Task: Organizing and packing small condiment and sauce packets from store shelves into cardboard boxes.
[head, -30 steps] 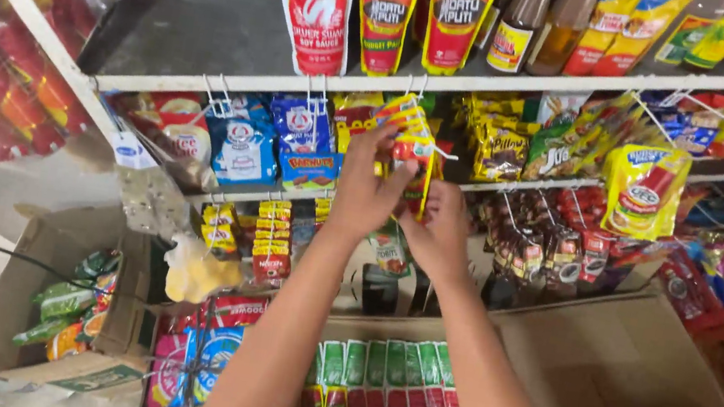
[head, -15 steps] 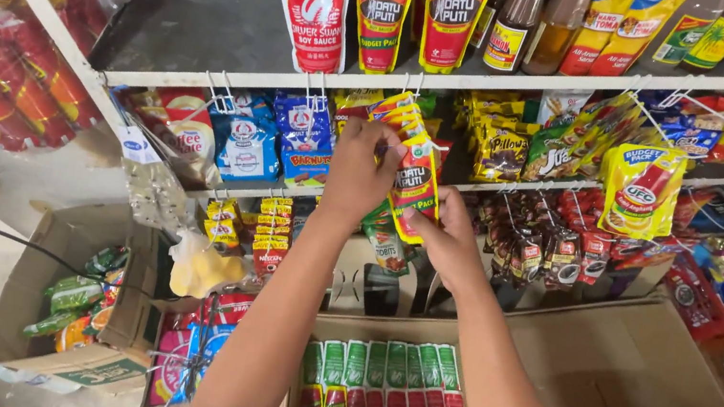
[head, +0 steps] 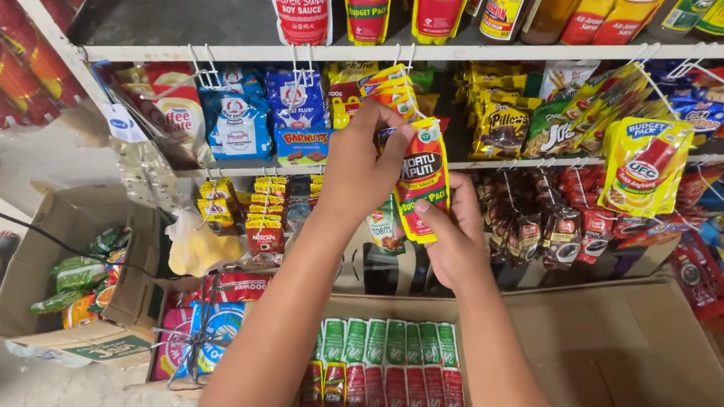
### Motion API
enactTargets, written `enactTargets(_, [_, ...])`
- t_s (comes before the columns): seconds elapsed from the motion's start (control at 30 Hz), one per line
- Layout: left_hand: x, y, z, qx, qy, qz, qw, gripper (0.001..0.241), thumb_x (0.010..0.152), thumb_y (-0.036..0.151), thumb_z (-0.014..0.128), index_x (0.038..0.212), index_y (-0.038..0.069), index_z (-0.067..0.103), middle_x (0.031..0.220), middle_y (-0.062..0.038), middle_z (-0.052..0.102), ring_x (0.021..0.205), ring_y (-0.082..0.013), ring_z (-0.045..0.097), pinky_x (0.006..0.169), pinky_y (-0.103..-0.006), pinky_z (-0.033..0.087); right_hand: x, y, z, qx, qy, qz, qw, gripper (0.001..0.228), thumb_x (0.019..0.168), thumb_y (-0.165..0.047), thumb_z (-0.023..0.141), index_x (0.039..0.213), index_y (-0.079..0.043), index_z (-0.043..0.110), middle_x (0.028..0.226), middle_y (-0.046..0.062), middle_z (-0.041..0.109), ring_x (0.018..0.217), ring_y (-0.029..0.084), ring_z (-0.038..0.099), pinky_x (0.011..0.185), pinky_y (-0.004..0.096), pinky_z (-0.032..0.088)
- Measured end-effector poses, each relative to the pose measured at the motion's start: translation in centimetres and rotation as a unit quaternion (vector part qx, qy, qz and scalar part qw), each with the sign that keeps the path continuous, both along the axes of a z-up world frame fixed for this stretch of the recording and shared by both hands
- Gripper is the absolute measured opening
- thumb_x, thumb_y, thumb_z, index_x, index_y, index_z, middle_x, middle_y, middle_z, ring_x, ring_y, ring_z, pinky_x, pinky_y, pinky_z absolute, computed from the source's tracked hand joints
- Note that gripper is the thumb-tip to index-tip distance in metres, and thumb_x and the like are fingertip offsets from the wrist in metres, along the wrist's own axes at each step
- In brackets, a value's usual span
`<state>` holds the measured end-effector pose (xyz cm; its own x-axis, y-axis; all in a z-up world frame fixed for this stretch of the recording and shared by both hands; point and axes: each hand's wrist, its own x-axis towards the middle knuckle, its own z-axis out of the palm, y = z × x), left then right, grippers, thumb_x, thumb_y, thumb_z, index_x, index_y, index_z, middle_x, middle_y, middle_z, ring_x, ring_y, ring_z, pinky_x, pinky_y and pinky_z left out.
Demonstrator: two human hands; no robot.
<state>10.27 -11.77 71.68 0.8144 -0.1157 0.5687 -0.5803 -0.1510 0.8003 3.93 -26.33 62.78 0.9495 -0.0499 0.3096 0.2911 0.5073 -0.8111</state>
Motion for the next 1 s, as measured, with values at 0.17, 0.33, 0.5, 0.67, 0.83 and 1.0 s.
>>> enactTargets(0.17, [0.8, -0.6, -1.5, -0.036, 0.035, -0.008, 0.999, 0.015, 0.094, 0.01, 0.072, 0.097, 0.0, 0.061, 0.078, -0.007, 0.071, 0.063, -0.0103, 0.063, 0.057, -0.0283, 0.049, -0.4, 0.1, -0.4, 0.005, 0.032, -0.007, 0.999, 0.033, 0.098, -0.002, 0.061, 0.127, -0.008, 0.046, 0.119, 0.011, 0.064, 0.098, 0.022, 0.068, 0.074, 0.041, 0.06])
enactTargets(0.33, [0.2, -1.1, -2.7, -0.185, 0.159, -0.147, 0.959, 0.021, 0.092, 0.013, 0.075, 0.107, 0.002, 0.065, 0.094, -0.002, 0.074, 0.083, -0.007, 0.068, 0.071, -0.025, 0.056, -0.6, 0.0, -0.3, -0.003, 0.018, -0.019, 1.0, 0.032, 0.099, -0.003, 0.062, 0.127, -0.005, 0.047, 0.123, 0.01, 0.064, 0.109, 0.018, 0.068, 0.085, 0.041, 0.063])
enactTargets(0.5, [-0.9, -1.2, -2.6, -0.212, 0.179, -0.181, 0.943, 0.018, 0.095, 0.012, 0.073, 0.109, 0.001, 0.069, 0.096, -0.003, 0.074, 0.084, -0.008, 0.066, 0.074, -0.026, 0.055, -1.5, -0.4, 0.8, -0.078, 0.027, -0.046, 0.996, 0.036, 0.096, -0.005, 0.064, 0.127, -0.007, 0.046, 0.114, 0.01, 0.068, 0.09, 0.022, 0.07, 0.075, 0.036, 0.06])
enactTargets(0.67, [-1.5, 0.9, -3.9, -0.097, 0.125, -0.181, 0.971, 0.016, 0.097, 0.01, 0.075, 0.106, 0.002, 0.065, 0.095, -0.001, 0.068, 0.088, -0.0069, 0.062, 0.075, -0.026, 0.054, -2.6, -3.1, -2.7, -0.117, 0.083, -0.015, 0.99, 0.037, 0.094, -0.005, 0.069, 0.126, -0.007, 0.051, 0.117, 0.007, 0.068, 0.1, 0.018, 0.069, 0.085, 0.035, 0.059])
enactTargets(0.83, [-3.0, 3.4, -13.3, -0.027, 0.201, -0.243, 0.949, 0.016, 0.098, 0.01, 0.076, 0.104, 0.003, 0.063, 0.092, -0.002, 0.062, 0.082, -0.0084, 0.058, 0.068, -0.0273, 0.05, -5.5, -3.8, -8.9, -0.173, 0.113, 0.065, 0.976, 0.04, 0.099, -0.011, 0.071, 0.135, -0.003, 0.056, 0.126, 0.005, 0.068, 0.114, 0.013, 0.064, 0.1, 0.031, 0.053])
enactTargets(1.0, [-5.5, 4.7, -24.0, -0.011, 0.362, -0.244, 0.9, 0.016, 0.095, 0.012, 0.075, 0.101, 0.005, 0.062, 0.087, 0.0, 0.067, 0.076, -0.0063, 0.064, 0.061, -0.026, 0.055, -8.0, -3.3, -18.2, -0.201, 0.264, 0.165, 0.929, 0.053, 0.092, -0.018, 0.074, 0.14, -0.004, 0.054, 0.127, 0.004, 0.066, 0.115, 0.013, 0.062, 0.1, 0.032, 0.051])
